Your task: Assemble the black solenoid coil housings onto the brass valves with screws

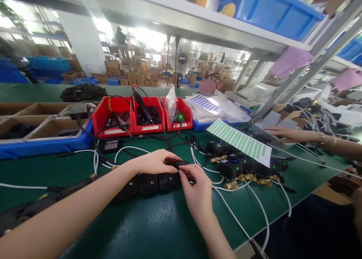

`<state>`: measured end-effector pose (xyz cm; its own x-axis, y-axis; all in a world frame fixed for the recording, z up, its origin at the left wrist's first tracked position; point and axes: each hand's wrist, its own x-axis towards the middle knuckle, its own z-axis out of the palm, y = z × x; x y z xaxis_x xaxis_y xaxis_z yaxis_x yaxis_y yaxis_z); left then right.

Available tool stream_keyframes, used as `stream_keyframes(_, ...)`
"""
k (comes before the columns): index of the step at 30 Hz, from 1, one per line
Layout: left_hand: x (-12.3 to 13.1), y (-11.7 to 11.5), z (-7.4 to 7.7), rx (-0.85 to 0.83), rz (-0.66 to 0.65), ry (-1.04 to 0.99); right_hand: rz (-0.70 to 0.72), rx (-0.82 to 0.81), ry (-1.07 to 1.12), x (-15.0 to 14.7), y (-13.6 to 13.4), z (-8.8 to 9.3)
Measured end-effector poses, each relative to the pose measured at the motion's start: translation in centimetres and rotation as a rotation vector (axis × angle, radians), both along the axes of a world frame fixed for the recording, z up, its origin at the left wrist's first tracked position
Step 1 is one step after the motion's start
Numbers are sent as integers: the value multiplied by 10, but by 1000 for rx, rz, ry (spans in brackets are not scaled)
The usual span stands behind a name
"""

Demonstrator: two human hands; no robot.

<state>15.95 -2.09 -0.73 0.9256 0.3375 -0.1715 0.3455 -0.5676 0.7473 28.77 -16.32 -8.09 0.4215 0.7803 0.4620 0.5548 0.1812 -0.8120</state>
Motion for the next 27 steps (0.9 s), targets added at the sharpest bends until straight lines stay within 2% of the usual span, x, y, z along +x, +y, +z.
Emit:
stream_keyframes(4, 2, -3, -5, -27, 38, -45, -17, 43, -127, 2, -2, 0)
stream_keyframes(10, 6, -4, -6, -68, 61, -47, 109, 69, -367, 11, -5, 12)
stream_keyframes(14, 8, -3, -8, -81, 100, -46, 118, 77, -476, 15, -4, 13)
stream_keyframes(20, 11, -3, -12, -84, 153, -38, 96, 61, -502, 13, -4, 11)
stream_keyframes(27, 14, -1, -10, -3, 165, -6, 129, 49, -467, 13, -2, 12)
